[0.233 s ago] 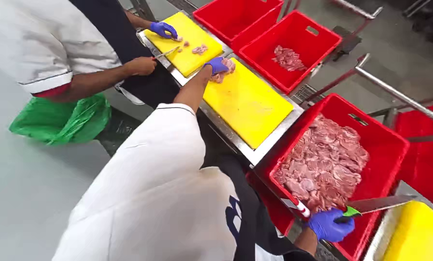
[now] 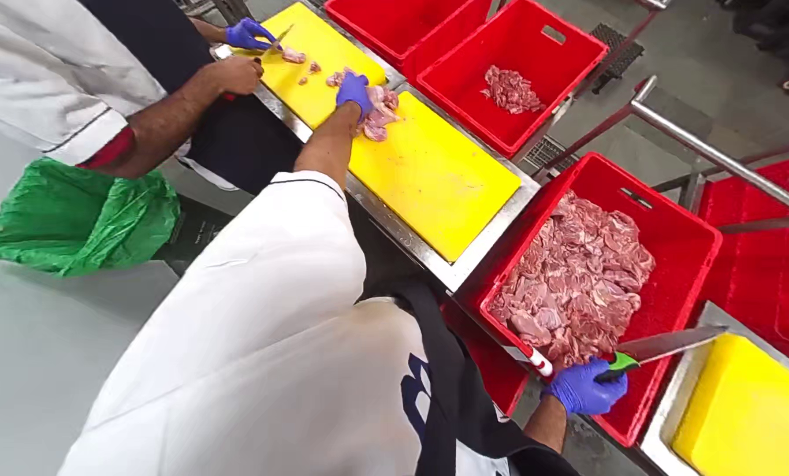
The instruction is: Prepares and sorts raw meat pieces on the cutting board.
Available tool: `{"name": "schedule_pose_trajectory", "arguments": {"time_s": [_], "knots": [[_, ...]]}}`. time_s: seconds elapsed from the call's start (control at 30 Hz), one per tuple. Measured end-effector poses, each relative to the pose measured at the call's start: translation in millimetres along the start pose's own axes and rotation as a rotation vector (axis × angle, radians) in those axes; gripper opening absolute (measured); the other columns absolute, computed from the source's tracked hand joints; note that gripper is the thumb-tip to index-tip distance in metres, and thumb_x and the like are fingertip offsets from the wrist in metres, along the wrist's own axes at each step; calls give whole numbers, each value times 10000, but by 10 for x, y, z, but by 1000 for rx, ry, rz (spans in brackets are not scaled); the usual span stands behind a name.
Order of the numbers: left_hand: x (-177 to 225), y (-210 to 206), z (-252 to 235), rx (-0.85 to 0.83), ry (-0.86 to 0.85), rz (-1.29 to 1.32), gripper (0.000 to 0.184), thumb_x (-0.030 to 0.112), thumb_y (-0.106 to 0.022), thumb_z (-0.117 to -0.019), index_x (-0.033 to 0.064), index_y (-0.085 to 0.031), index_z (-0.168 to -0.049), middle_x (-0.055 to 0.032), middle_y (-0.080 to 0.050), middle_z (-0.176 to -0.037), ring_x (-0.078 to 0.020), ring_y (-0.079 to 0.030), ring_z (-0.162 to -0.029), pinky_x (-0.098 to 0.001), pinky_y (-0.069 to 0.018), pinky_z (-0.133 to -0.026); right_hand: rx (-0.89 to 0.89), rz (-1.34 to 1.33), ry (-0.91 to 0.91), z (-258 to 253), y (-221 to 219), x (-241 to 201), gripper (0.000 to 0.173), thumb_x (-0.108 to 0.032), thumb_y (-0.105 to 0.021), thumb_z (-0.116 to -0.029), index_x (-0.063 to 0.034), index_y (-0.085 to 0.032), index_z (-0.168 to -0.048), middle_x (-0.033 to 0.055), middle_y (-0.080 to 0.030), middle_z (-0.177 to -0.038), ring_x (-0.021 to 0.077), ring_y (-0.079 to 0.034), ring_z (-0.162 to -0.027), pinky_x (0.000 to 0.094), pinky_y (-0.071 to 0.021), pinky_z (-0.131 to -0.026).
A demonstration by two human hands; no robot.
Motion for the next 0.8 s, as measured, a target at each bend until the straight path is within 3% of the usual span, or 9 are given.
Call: {"name": "schedule_pose_trajectory", "arguments": {"time_s": [0.03, 0.1, 0.23, 0.3, 0.4, 0.5, 0.57, 0.7, 0.8], "knots": [[77, 73, -23, -149, 314, 42, 571, 107, -713, -939, -70, -504, -1440, -360, -385, -1541, -400, -442, -1443, -508, -420, -1146, -3, 1, 12, 8, -2, -48, 551, -413, -477, -1062, -24, -523, -1449, 188, -654, -1316, 322, -631, -1229, 525, -497, -1016], [269, -64, -327, -206, 349, -18, 534, 113, -625, -986, -4, -485, -1488, -296, -422, -1562, -453, -391, -1472, -648, -314, -1178, -5, -10, 31, 31, 14, -92, 537, -390, -482, -1066, -23, -525, -1455, 189, -644, -1344, 307, -627, -1247, 500, -493, -1042], [1696, -1296, -1009, -194, -465, 10, 430, 355, -600, -1009, 79, -638, -1337, -177, -688, -1278, -356, -676, -1169, -598, -508, -1041, 9, 96, -31, -8, -1, -3, 503, -432, -470, -1062, -135, -559, -1458, 133, -711, -1239, 292, -700, -1109, 533, -547, -925], [2816, -1916, -468, -448, -786, 119, 386, 314, -640, -1007, 86, -658, -1318, -125, -706, -1248, -257, -695, -1140, -495, -540, -1048, -11, 149, -67, -36, -48, 25, 500, -449, -457, -1056, -180, -557, -1465, 109, -729, -1197, 288, -714, -1065, 550, -552, -889], [4030, -2990, 359, -830, -1142, 52, 417, 345, -673, -994, 81, -677, -1316, -139, -724, -1210, -287, -694, -1137, -530, -518, -1052, -19, 189, -109, -40, -83, 57, 503, -469, -451, -1052, -210, -556, -1470, 100, -739, -1171, 287, -720, -1040, 553, -551, -867], [4576, -4076, 467, -1068, -1093, -211, 515, 410, -660, -1001, 39, -647, -1357, -225, -691, -1260, -403, -640, -1214, -644, -446, -1071, -8, 240, -114, -44, -89, 89, 509, -472, -438, -1056, -205, -551, -1474, 112, -738, -1169, 307, -724, -1017, 566, -555, -833], [4740, -4618, 168, -1026, -955, -345, 626, 455, -667, -981, 46, -569, -1444, -253, -626, -1369, -445, -573, -1307, -681, -415, -1083, -7, 273, -117, -40, -90, 79, 496, -467, -449, -1056, -201, -568, -1457, 130, -746, -1116, 330, -732, -959, 584, -561, -790], [4990, -5245, -705, -730, -739, -240, 1028, 500, -898, -712, 248, -418, -1586, -212, -427, -1591, -472, -412, -1445, -722, -410, -1079, 36, 289, -87, -36, -58, 48, 468, -423, -512, -1039, -176, -604, -1426, 145, -757, -977, 352, -735, -815, 604, -568, -680], [5029, -5635, -998, -714, -698, -232, 1253, 453, -989, -528, 363, -357, -1606, -164, -188, -1715, -538, -347, -1458, -769, -424, -1026, 98, 316, -65, -45, -81, 89, 455, -404, -540, -1013, -186, -636, -1400, 104, -755, -847, 305, -720, -672, 572, -558, -579]]}}
Point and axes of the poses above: each hand's wrist, its own z-axis away from the middle knuckle, its own y-axis out of the back of the hand, x = y × z, the point moved 8 cm from there along -z, towards the middle knuckle
